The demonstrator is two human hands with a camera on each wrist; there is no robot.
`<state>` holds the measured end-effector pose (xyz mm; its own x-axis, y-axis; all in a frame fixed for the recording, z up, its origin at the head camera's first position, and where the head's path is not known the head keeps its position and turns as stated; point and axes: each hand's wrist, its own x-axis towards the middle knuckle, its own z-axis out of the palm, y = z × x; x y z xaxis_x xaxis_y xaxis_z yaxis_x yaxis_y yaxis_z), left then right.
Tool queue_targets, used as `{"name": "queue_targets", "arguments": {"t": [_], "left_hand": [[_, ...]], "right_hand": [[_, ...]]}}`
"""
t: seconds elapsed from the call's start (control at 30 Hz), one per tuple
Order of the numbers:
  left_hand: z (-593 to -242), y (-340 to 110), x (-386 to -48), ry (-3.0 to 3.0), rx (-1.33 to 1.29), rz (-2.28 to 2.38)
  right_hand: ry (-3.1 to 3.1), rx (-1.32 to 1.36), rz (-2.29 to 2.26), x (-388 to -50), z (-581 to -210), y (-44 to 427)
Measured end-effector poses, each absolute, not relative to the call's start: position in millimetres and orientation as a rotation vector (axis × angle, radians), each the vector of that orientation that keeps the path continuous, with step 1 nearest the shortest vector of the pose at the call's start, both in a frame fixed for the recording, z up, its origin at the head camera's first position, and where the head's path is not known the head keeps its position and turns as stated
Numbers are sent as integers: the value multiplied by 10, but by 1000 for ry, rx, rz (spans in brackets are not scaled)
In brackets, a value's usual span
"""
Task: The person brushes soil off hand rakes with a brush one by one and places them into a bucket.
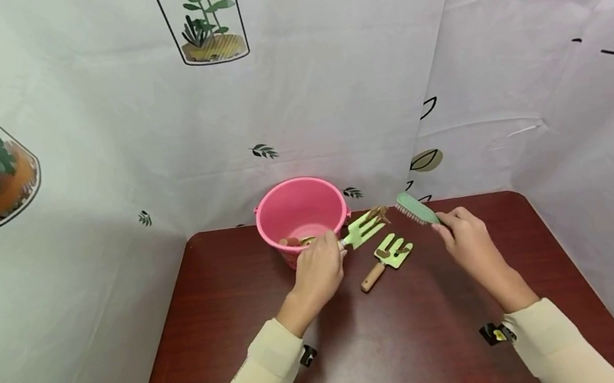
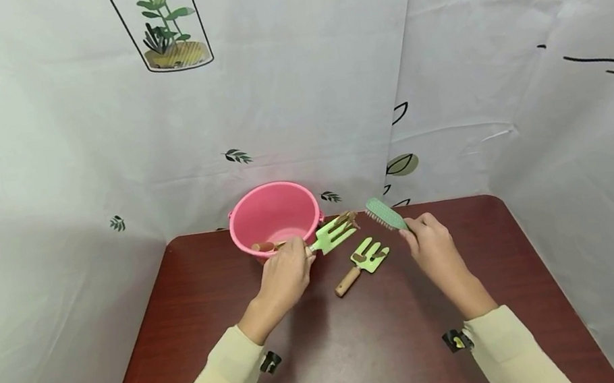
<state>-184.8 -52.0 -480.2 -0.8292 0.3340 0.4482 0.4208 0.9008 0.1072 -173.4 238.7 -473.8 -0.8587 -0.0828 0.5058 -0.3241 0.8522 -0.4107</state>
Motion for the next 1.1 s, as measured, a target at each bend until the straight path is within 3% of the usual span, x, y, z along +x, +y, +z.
{"name": "queue_targets", "arguments": {"t": [1.1], "left_hand": [[-4823, -450, -1854, -2646, -443, -83]], "right_hand": [[-2493, 463, 640, -1690, -4633, 2004]]}}
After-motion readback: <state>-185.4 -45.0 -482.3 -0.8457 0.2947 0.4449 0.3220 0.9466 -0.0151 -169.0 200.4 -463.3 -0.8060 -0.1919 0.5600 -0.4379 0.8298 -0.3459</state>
